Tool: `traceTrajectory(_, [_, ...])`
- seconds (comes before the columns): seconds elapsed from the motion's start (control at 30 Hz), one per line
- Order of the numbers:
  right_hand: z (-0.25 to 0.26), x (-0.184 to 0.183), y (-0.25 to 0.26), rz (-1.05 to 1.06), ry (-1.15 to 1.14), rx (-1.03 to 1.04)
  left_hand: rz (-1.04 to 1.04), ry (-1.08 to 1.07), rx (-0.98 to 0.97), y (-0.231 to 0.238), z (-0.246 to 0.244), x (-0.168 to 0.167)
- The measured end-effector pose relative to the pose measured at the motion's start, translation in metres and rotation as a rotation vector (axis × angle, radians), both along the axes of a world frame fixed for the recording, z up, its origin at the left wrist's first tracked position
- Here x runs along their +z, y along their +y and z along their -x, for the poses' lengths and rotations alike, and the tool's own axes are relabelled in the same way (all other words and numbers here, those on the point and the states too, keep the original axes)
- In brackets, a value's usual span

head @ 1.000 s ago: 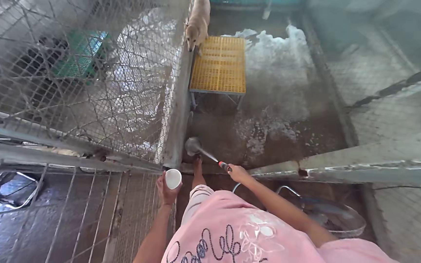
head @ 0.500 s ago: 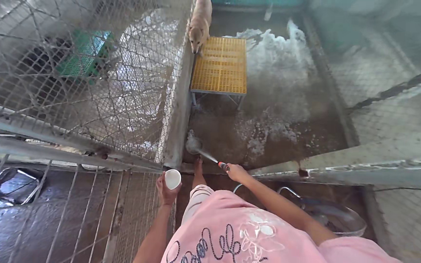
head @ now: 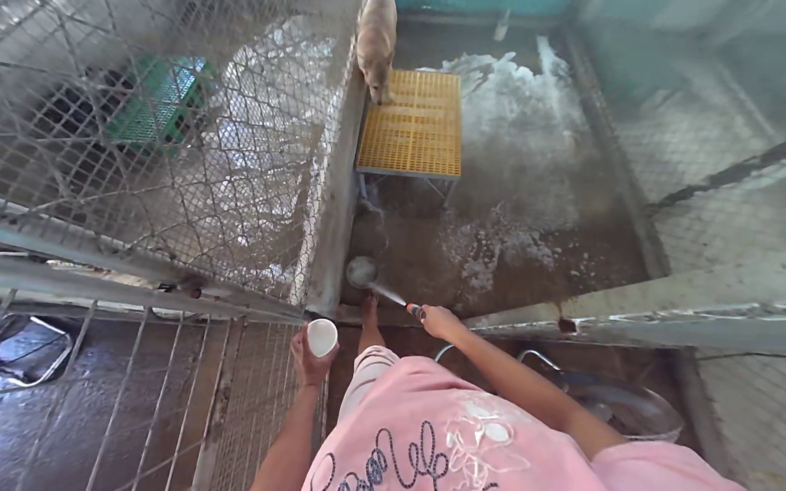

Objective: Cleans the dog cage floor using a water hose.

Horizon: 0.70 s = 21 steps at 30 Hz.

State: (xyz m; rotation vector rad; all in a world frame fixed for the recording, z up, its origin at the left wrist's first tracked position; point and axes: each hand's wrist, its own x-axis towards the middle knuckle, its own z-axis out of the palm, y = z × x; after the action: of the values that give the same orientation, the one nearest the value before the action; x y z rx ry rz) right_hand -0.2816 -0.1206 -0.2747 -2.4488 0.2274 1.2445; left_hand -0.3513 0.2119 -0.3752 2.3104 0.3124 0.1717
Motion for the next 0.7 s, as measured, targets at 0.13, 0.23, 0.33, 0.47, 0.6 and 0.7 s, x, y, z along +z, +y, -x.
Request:
traceTrajectory(0.13, [-0.004, 0.005, 0.002, 0.006, 0.007, 0.009, -0.004, 0.023, 0.004, -0.001, -0.002, 0.002])
traceTrajectory(0.23, [-0.005, 0.006, 0.003, 0.012, 0.012, 0.017, -0.006, 0.026, 0.003, -0.001, -0.003, 0.001])
traceTrajectory(0.33, [-0.006, 0.008, 0.004, 0.016, 0.017, 0.016, -0.008, 0.032, 0.005, -0.001, -0.004, 0.001])
traceTrajectory(0.47, [-0.007, 0.01, 0.004, 0.016, 0.019, 0.023, -0.014, -0.004, -0.004, -0.001, -0.003, -0.002])
traceTrajectory(0.6, [-0.008, 0.011, 0.004, 0.019, 0.011, 0.014, -0.011, -0.018, -0.006, -0.001, -0.004, -0.004])
traceTrajectory(0.7, [-0.009, 0.013, 0.004, 0.017, 0.011, 0.021, -0.01, -0.005, -0.009, 0.0, -0.004, -0.003])
